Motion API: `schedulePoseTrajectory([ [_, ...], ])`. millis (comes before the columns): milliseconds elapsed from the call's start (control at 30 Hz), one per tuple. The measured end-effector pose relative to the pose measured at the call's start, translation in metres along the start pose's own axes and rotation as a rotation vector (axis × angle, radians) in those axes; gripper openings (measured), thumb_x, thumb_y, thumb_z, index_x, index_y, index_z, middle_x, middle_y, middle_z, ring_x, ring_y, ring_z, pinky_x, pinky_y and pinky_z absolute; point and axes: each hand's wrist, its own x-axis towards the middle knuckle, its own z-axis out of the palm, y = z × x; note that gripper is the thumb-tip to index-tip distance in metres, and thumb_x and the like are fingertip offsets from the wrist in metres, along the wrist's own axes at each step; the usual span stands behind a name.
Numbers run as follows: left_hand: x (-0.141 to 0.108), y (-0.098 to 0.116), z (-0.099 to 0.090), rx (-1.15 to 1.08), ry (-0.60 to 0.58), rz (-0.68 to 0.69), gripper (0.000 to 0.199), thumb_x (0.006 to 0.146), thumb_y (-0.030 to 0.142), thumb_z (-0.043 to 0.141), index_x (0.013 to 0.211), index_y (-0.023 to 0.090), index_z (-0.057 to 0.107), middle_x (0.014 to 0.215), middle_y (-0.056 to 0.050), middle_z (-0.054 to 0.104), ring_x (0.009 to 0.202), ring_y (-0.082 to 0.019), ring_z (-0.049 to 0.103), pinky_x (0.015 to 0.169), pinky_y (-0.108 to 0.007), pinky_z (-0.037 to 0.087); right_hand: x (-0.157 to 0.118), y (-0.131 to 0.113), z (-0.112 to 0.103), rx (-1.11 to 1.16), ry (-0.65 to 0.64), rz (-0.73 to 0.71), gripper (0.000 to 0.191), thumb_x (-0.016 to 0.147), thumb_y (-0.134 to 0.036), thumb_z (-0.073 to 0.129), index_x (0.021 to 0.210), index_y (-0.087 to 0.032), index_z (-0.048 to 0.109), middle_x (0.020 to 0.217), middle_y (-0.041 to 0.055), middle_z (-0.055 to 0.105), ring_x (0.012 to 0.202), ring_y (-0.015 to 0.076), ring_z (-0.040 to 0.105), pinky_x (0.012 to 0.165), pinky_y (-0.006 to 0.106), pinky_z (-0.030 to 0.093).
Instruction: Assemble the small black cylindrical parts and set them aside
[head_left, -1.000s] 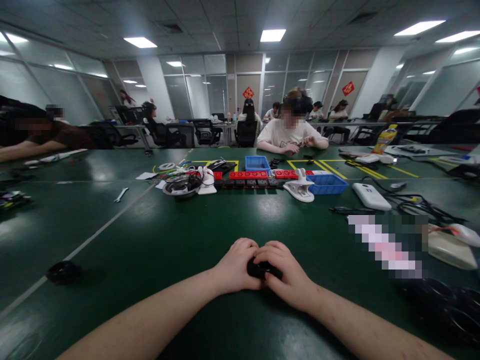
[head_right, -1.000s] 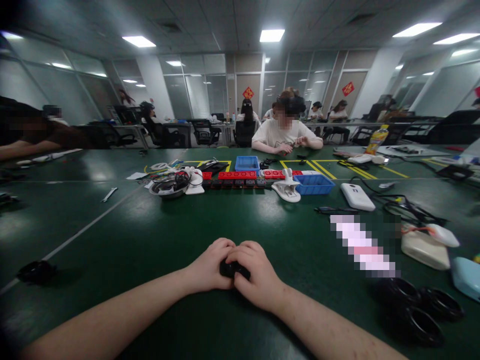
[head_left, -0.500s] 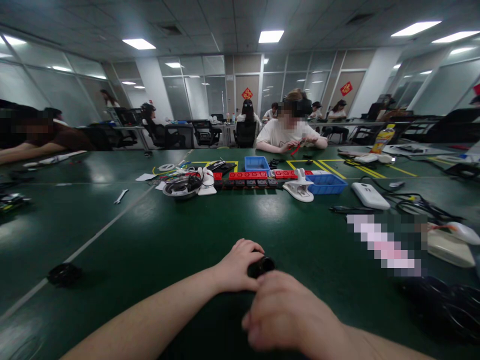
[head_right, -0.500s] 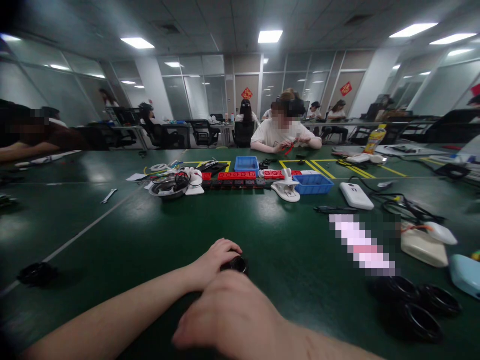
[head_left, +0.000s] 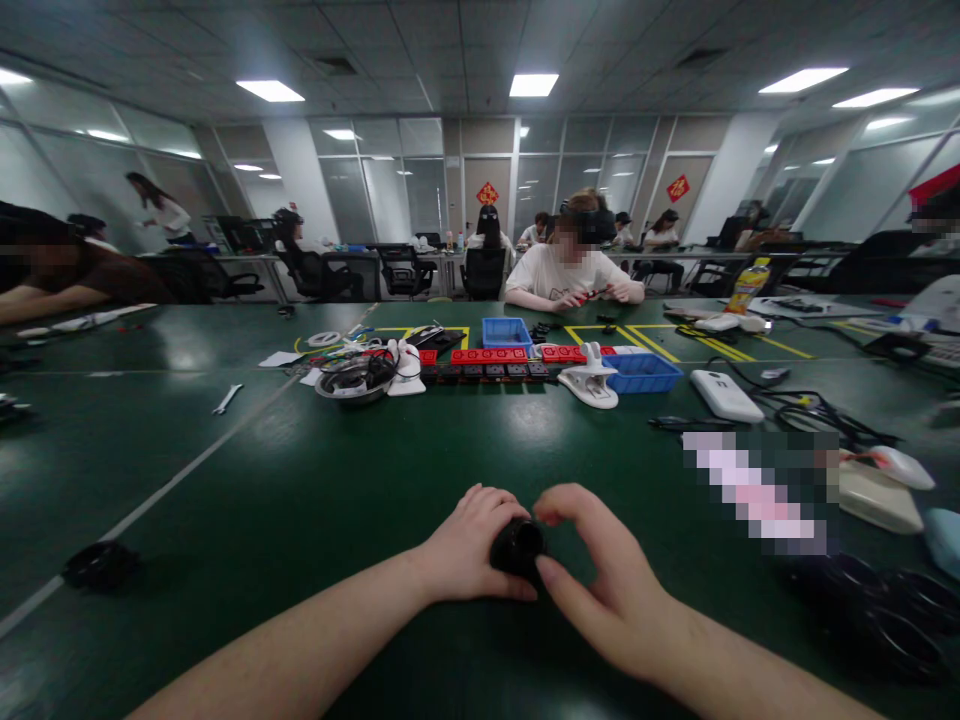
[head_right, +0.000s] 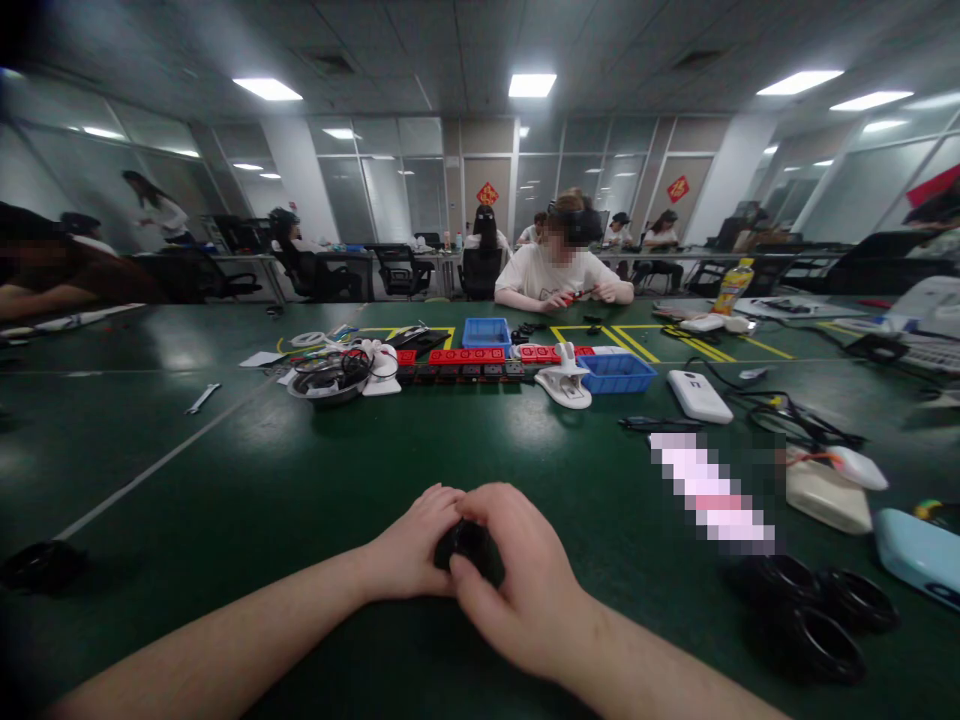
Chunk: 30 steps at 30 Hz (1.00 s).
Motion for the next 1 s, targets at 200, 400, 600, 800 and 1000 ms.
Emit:
schedulePoseTrajectory([
  [200,0.000,0.008,0.004,0.054,0.098,-0.109,0.054,0.052,0.051,0.072,0.089,0.020,0.048,0.093,-0.002,0.049,0.093,-0.023,0.047,0.102,-0.051,0.016,0.005,0.027,0.031,-0.117,-0.136,0.175,0.033,0.069,-0.034,0.062,0.093,-0.016,0.049,0.087,0.0066,0.053,0.080,0.0217,0.050,0.070,0.038,0.044],
  [400,0.000,0.007,0.008,0.066,0.114,-0.137,0.039,0.054,0.035,0.071,0.083,0.019,0.051,0.089,-0.001,0.048,0.090,-0.021,0.047,0.103,-0.048,0.018,0.004,0.023,0.030,-0.121,-0.174,0.108,0.020,0.069,-0.020,0.058,0.089,-0.017,0.055,0.086,0.0059,0.054,0.081,0.0209,0.048,0.073,0.039,0.041],
  [600,0.002,0.000,0.006,0.006,0.068,-0.034,0.038,0.052,0.030,0.073,0.084,0.021,0.057,0.095,-0.001,0.049,0.093,-0.022,0.046,0.098,-0.044,0.026,0.005,0.022,0.025,0.026,-0.188,-0.091,0.030,0.063,-0.009,0.047,0.089,-0.020,0.058,0.091,0.0041,0.060,0.089,0.0210,0.050,0.087,0.044,0.037],
  [800,0.002,-0.002,0.003,0.025,0.010,0.093,0.039,0.055,0.034,0.073,0.090,0.022,0.059,0.098,-0.002,0.049,0.099,-0.023,0.044,0.095,-0.037,0.032,0.001,0.026,0.024,0.082,-0.231,-0.179,0.029,0.060,-0.004,0.041,0.071,-0.023,0.059,0.086,-0.0035,0.066,0.104,0.0188,0.050,0.104,0.049,0.014],
  [1000,0.000,0.002,0.002,0.042,-0.017,0.028,0.068,0.058,0.048,0.070,0.117,0.024,0.044,0.112,-0.005,0.047,0.107,-0.026,0.041,0.102,-0.051,0.016,-0.001,0.026,0.024,0.059,-0.200,-0.182,0.033,0.071,-0.018,0.047,0.103,-0.022,0.053,0.105,0.0047,0.059,0.108,0.0219,0.046,0.102,0.048,0.019],
])
